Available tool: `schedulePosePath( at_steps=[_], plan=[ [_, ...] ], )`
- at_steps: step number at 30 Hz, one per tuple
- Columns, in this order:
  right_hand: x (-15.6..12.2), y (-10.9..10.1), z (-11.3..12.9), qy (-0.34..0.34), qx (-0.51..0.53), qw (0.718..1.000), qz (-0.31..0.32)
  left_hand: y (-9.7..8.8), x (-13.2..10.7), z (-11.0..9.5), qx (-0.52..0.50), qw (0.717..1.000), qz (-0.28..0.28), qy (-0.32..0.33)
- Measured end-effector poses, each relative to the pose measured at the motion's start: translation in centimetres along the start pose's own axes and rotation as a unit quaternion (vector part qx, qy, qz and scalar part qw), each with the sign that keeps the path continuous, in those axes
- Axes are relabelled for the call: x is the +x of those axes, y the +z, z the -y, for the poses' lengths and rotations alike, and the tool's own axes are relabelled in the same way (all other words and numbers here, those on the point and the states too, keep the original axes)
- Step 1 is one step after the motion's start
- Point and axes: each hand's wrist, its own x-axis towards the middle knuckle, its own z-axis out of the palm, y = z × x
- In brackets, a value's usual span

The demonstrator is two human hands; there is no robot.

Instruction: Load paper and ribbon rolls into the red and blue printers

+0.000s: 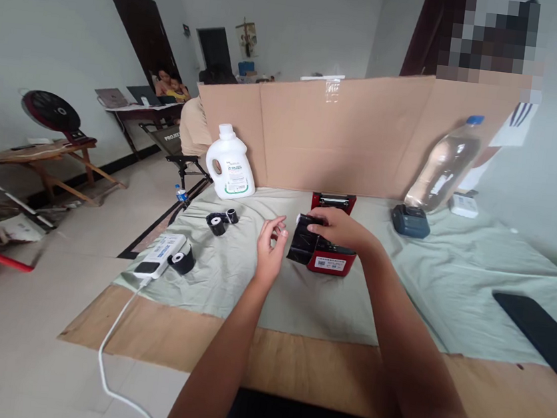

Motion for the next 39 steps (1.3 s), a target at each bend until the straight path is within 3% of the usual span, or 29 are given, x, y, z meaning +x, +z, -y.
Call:
schedulePosePath(
  at_steps=[4, 7, 10, 13, 16, 20, 25, 32, 34, 39],
  plan=[
    [0.2, 0.7, 0.7, -0.023, 0.023, 0.998, 0.046, -0.9, 0.6, -0.8, 0.053, 0.993, 0.049, 0.088],
    [0.3, 0.9, 0.9, -0.015, 0.081, 0.994, 0.071, -1.2, 1.0, -0.5, 0.072, 0.987, 0.099, 0.107],
    [0.3, 0.9, 0.8, 0.018, 0.126, 0.989, 0.08, -1.5, 1.2, 0.2, 0.077, 0.985, 0.105, 0.11],
    [0.2, 0.8, 0.7, 0.022, 0.153, 0.986, 0.068, -1.6, 1.2, 0.9, 0.071, 0.99, 0.09, 0.087],
    [0.2, 0.9, 0.5, -0.019, 0.166, 0.985, 0.052, -1.5, 1.2, 1.3, 0.03, 0.997, 0.067, 0.024],
    [0.6, 1.8, 0.1, -0.058, 0.177, 0.982, 0.032, -1.2, 1.0, 1.5, -0.057, 0.994, 0.086, -0.031],
    [0.9, 2.7, 0.3, -0.068, 0.16, 0.985, -0.01, -1.0, 1.0, 1.3, -0.095, 0.99, 0.079, -0.064],
    [0.7, 2.5, 0.6, -0.083, 0.214, 0.973, 0.028, -1.1, 1.1, 1.7, -0.249, 0.945, 0.146, -0.153],
    [0.7, 2.6, 0.4, -0.082, 0.204, 0.976, 0.013, -1.0, 1.2, 1.9, -0.248, 0.948, 0.141, -0.142],
    [1.0, 3.2, 0.3, -0.07, 0.171, 0.983, -0.016, -0.7, 1.1, 2.1, -0.189, 0.976, 0.102, -0.046]
  ],
)
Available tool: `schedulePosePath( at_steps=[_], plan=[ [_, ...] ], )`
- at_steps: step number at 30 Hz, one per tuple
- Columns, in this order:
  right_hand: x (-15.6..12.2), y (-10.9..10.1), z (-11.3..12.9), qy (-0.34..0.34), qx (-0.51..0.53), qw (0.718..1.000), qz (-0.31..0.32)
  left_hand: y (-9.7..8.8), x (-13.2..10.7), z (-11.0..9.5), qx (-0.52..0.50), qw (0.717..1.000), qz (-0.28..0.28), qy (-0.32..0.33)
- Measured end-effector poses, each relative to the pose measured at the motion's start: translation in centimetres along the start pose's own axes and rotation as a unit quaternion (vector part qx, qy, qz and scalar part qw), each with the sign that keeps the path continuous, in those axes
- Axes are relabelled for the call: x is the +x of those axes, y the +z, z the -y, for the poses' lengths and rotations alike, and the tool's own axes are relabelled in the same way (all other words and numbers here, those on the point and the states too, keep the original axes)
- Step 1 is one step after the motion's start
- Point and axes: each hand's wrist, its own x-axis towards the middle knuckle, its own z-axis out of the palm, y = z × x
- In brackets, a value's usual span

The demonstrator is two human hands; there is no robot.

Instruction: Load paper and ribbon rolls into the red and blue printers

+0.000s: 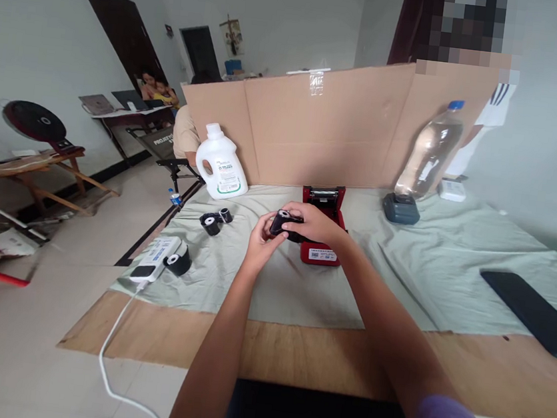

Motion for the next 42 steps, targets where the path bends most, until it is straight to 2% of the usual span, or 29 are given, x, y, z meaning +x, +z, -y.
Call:
schedulePosePath(
  at_steps=[3, 6, 10, 13, 15, 17, 23, 28, 33, 37, 42],
  plan=[
    [0.1, 0.1, 0.1, 0.0, 0.013, 1.0, 0.011, -0.1, -0.4, -0.4, 0.021, 0.999, 0.02, -0.016],
    [0.0, -0.4, 0.3, 0.012, 0.01, 1.0, 0.024, -0.3, -0.8, -1.0, 0.038, 0.996, 0.072, -0.033],
    [-0.3, -1.5, 0.2, 0.039, 0.012, 0.996, 0.079, -0.4, -1.0, -1.5, 0.066, 0.989, 0.124, -0.052],
    [-0.4, -2.0, -0.3, 0.055, 0.02, 0.992, 0.115, -0.4, -0.6, -1.4, 0.138, 0.986, 0.097, -0.001],
    [-0.4, -2.1, -0.8, 0.057, 0.038, 0.991, 0.114, -0.5, -0.3, -1.4, 0.196, 0.976, 0.07, 0.059],
    [-0.3, -2.1, -1.2, 0.058, 0.059, 0.991, 0.103, -0.5, -0.2, -1.5, 0.227, 0.967, 0.065, 0.092],
    [-0.3, -2.1, -2.2, 0.089, 0.122, 0.981, 0.119, -0.6, -0.3, -1.6, 0.232, 0.968, 0.072, 0.062],
    [-0.5, -2.1, -2.2, 0.109, 0.14, 0.978, 0.113, -0.9, 0.0, -1.0, 0.177, 0.983, 0.04, 0.037],
    [-0.3, -1.2, -1.7, 0.101, 0.13, 0.981, 0.104, -0.9, 0.2, 0.0, 0.035, 0.999, 0.016, -0.011],
    [-0.2, -0.6, -1.3, 0.046, 0.08, 0.993, 0.074, -0.1, -0.3, 1.1, -0.032, 0.999, -0.012, -0.027],
    [-0.2, -0.7, -0.6, -0.035, -0.053, 0.996, 0.06, 1.5, -1.0, 2.0, -0.131, 0.985, -0.054, -0.097]
  ],
)
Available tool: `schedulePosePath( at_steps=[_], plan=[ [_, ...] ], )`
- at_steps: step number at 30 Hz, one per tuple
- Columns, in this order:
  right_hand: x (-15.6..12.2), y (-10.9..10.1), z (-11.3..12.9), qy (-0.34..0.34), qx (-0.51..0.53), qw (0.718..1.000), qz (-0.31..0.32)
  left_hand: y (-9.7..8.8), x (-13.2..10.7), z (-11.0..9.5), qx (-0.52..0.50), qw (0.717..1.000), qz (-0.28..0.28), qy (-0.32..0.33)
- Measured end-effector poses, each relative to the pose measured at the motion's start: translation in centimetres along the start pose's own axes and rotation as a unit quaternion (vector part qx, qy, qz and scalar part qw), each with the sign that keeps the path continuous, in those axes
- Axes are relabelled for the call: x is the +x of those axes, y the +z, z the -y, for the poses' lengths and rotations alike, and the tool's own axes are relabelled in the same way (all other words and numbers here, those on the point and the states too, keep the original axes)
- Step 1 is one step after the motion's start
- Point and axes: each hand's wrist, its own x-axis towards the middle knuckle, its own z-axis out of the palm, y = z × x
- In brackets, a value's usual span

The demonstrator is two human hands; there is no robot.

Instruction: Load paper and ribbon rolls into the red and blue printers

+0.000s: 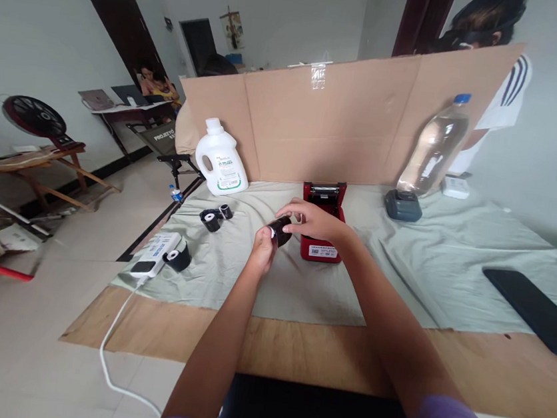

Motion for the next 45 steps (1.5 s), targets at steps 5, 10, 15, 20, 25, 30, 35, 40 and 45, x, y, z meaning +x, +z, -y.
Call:
schedulePosePath(
  at_steps=[5, 10, 15, 20, 25, 30, 35, 40, 45],
  plan=[
    [0.1, 0.5, 0.9, -0.03, -0.02, 0.999, 0.038, 1.1, -0.2, 0.2, -0.042, 0.996, -0.028, -0.074],
    [0.1, 0.8, 1.6, -0.028, -0.044, 0.998, 0.02, 0.4, 0.2, -0.7, 0.07, 0.996, -0.028, -0.039],
    [0.0, 1.0, 0.8, 0.03, -0.091, 0.995, -0.002, -0.4, 0.3, -2.1, 0.206, 0.969, -0.051, 0.129],
    [0.1, 1.3, 0.8, 0.052, -0.062, 0.996, -0.043, -0.5, 0.6, -2.1, 0.146, 0.981, -0.077, 0.102],
    [0.7, 1.9, 1.0, 0.032, -0.002, 0.995, -0.093, 0.0, 0.6, -1.2, 0.045, 0.992, -0.102, 0.065],
    [1.6, 3.3, 1.4, 0.028, -0.011, 0.991, -0.132, 0.7, 0.3, -0.7, -0.05, 0.992, -0.113, 0.009],
    [2.8, 4.4, 2.9, 0.026, -0.078, 0.982, -0.168, 1.0, 0.7, -0.5, -0.173, 0.973, -0.139, -0.06],
    [7.6, 7.1, 3.8, 0.01, -0.097, 0.979, -0.181, 0.8, 0.7, 0.0, -0.251, 0.951, -0.156, -0.092],
    [15.1, 13.8, 4.1, 0.012, -0.166, 0.984, -0.061, -0.2, 0.7, 1.1, -0.274, 0.942, -0.137, -0.136]
  ],
)
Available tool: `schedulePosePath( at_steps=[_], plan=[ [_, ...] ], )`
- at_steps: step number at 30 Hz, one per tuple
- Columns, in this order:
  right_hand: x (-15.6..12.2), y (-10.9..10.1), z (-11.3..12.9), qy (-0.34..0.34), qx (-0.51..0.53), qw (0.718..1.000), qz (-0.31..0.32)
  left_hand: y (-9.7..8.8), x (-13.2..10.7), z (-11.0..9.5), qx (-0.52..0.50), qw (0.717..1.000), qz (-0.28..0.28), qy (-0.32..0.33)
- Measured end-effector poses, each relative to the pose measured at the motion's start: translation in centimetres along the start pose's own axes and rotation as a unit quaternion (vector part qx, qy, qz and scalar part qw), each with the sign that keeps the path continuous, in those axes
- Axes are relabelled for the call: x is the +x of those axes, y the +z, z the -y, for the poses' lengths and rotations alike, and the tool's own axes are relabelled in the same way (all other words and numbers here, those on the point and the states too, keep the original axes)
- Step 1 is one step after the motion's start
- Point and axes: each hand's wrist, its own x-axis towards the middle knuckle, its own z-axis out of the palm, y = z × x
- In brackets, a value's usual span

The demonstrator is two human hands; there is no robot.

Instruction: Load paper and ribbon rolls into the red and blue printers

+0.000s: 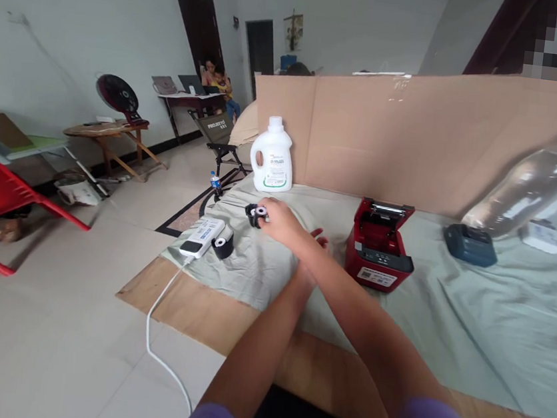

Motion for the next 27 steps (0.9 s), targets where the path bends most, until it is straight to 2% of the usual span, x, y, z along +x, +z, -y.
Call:
schedulePosePath(
  at_steps=[2, 5, 9, 13, 18, 27],
  plan=[
    [2.0, 3.2, 0.9, 0.01, -0.045, 0.997, 0.06, -0.1, 0.2, 0.0, -0.014, 1.0, -0.007, -0.011],
    [3.6, 7.3, 1.7, 0.016, -0.065, 0.991, 0.112, 0.2, 0.4, -0.3, -0.045, 0.999, -0.03, 0.005],
    [3.9, 10.4, 1.4, 0.03, -0.057, 0.989, 0.133, 0.2, 0.3, -0.9, -0.088, 0.995, -0.055, 0.006],
    [3.4, 11.3, 0.5, 0.029, -0.05, 0.991, 0.124, -0.1, 0.3, -0.9, -0.117, 0.992, -0.047, 0.007],
    [2.5, 11.4, -0.3, 0.027, -0.051, 0.992, 0.112, -0.2, 0.4, -0.4, -0.132, 0.988, -0.064, -0.041],
    [1.3, 11.1, -0.9, 0.099, -0.055, 0.984, 0.135, -0.2, -0.1, -0.2, -0.116, 0.99, -0.076, -0.03]
  ],
)
